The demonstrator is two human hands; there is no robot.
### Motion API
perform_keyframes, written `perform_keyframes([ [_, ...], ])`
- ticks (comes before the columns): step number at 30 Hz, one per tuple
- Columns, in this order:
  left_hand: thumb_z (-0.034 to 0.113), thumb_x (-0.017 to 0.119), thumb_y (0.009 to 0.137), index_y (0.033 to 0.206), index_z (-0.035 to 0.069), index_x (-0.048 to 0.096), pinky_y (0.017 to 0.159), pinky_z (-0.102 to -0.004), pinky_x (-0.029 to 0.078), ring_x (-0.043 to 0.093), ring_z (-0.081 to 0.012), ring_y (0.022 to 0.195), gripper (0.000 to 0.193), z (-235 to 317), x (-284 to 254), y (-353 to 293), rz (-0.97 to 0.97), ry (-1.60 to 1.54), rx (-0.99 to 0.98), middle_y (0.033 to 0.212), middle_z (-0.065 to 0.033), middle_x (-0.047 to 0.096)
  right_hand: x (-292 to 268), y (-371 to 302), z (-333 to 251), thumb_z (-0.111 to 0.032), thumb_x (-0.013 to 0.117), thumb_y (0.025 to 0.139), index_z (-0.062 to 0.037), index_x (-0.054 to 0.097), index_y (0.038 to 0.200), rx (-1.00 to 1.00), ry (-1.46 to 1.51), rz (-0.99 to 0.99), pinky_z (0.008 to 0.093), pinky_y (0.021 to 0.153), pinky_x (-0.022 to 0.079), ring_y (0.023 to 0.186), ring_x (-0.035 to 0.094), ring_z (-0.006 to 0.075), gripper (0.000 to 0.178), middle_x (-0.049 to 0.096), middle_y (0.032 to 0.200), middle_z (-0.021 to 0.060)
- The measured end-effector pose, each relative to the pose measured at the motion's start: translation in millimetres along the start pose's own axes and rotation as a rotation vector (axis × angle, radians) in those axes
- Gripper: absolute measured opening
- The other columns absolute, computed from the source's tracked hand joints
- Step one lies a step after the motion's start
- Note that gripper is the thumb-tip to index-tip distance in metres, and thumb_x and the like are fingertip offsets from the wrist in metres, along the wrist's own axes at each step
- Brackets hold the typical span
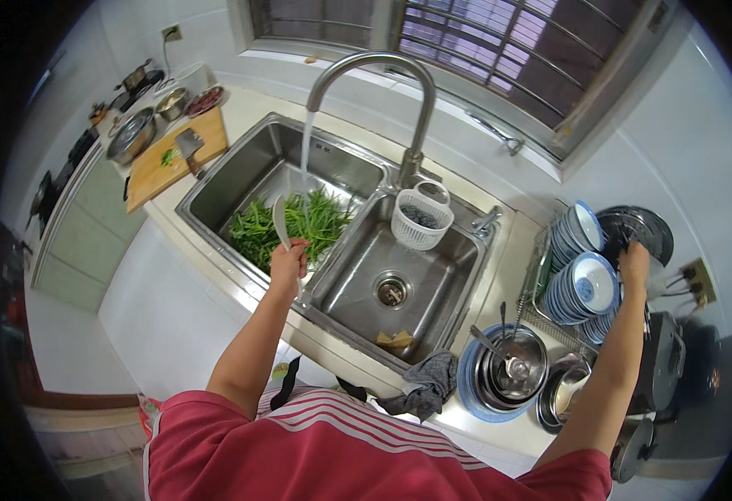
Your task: The person chops green onions on a cutting board, washes vegetables in the sink, fills a pot with water, and transfers cooked meat from a pan into a bowl using a ladle. The person also handles chopsticks and a pot lid during the process.
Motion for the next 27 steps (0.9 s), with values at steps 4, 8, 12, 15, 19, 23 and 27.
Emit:
perform_keyframes([
  [4, 0.004, 0.047, 0.081, 0.092, -0.001, 0.054, 0.034, -0.0248, 0.024, 0.033, -0.0106, 0.035, 0.014, 4, -5, -2, -0.005, -0.024, -0.018, 0.051, -0.0018, 0.042, -17, 2, 4, -0.014, 0.062, 0.074, 0.0008, 0.061, 0.087, 0.058, 0.129, 0.065, 0.0453, 0.072, 0.046, 0.084, 0.058, 0.0386, 0.020, 0.061, 0.086, 0.0233],
  [8, 0.005, 0.047, 0.082, 0.090, -0.001, 0.054, 0.034, -0.0243, 0.023, 0.033, -0.0100, 0.036, 0.012, 0, -13, 1, 0.040, -0.092, -0.067, 0.051, -0.0010, 0.040, -31, -3, -5, -0.015, 0.062, 0.076, 0.0009, 0.061, 0.087, -0.049, 0.159, 0.201, 0.0443, 0.072, 0.046, 0.083, 0.058, 0.0389, 0.019, 0.060, 0.084, 0.0233],
  [12, 0.004, 0.046, 0.083, 0.088, 0.000, 0.054, 0.034, -0.0238, 0.023, 0.032, -0.0094, 0.037, 0.010, -1, -10, 0, 0.052, -0.088, -0.105, 0.051, -0.0001, 0.038, -37, 7, 3, -0.016, 0.061, 0.077, 0.0025, 0.060, 0.090, 0.016, 0.188, 0.204, 0.0432, 0.069, 0.045, 0.081, 0.058, 0.0396, 0.022, 0.060, 0.082, 0.0240],
  [15, 0.008, 0.047, 0.084, 0.094, -0.001, 0.057, 0.034, -0.0240, 0.022, 0.031, -0.0085, 0.036, 0.017, 18, 3, -8, -0.021, 0.013, -0.072, 0.050, 0.0014, 0.038, -105, 14, 12, -0.027, 0.053, 0.085, 0.0011, 0.061, 0.091, 0.018, 0.267, 0.349, 0.0424, 0.066, 0.045, 0.078, 0.059, 0.0389, 0.030, 0.060, 0.083, 0.0242],
  [19, 0.016, 0.049, 0.088, 0.106, -0.003, 0.057, 0.042, -0.0231, 0.029, 0.036, -0.0081, 0.042, 0.028, 70, 48, -34, -0.278, 0.157, 0.039, 0.052, 0.0022, 0.041, -265, -26, -9, -0.033, 0.055, 0.086, -0.0038, 0.063, 0.098, -0.006, 0.268, 0.649, 0.0325, 0.060, 0.045, 0.064, 0.058, 0.0205, 0.032, 0.064, 0.076, 0.0099],
  [23, 0.028, 0.048, 0.091, 0.118, -0.006, 0.049, 0.068, -0.0281, 0.043, 0.055, -0.0159, 0.076, 0.043, 138, 120, -77, -0.601, 0.079, 0.234, 0.082, -0.0102, 0.059, -361, -90, -97, -0.005, 0.064, 0.076, 0.0052, 0.065, 0.078, -0.133, 0.821, 0.598, 0.0187, 0.035, 0.031, 0.043, 0.047, 0.0075, 0.011, 0.060, 0.060, 0.0101],
  [27, 0.023, 0.045, 0.092, 0.125, -0.005, 0.043, 0.095, -0.0356, 0.037, 0.049, -0.0242, 0.114, 0.043, 195, 165, -108, -0.832, -0.059, 0.495, 0.120, -0.0185, 0.052, -314, -88, -268, -0.022, 0.064, 0.079, -0.0001, 0.064, 0.088, -0.495, 1.052, 0.216, 0.0213, 0.048, 0.038, 0.055, 0.052, 0.0095, 0.023, 0.060, 0.070, 0.0051],
])
Point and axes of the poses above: each hand's wrist, its own y-axis towards the middle knuckle, its own x-axis out of the palm, z = x × y, the point moved 9 cm from there along y, towards the middle knuckle
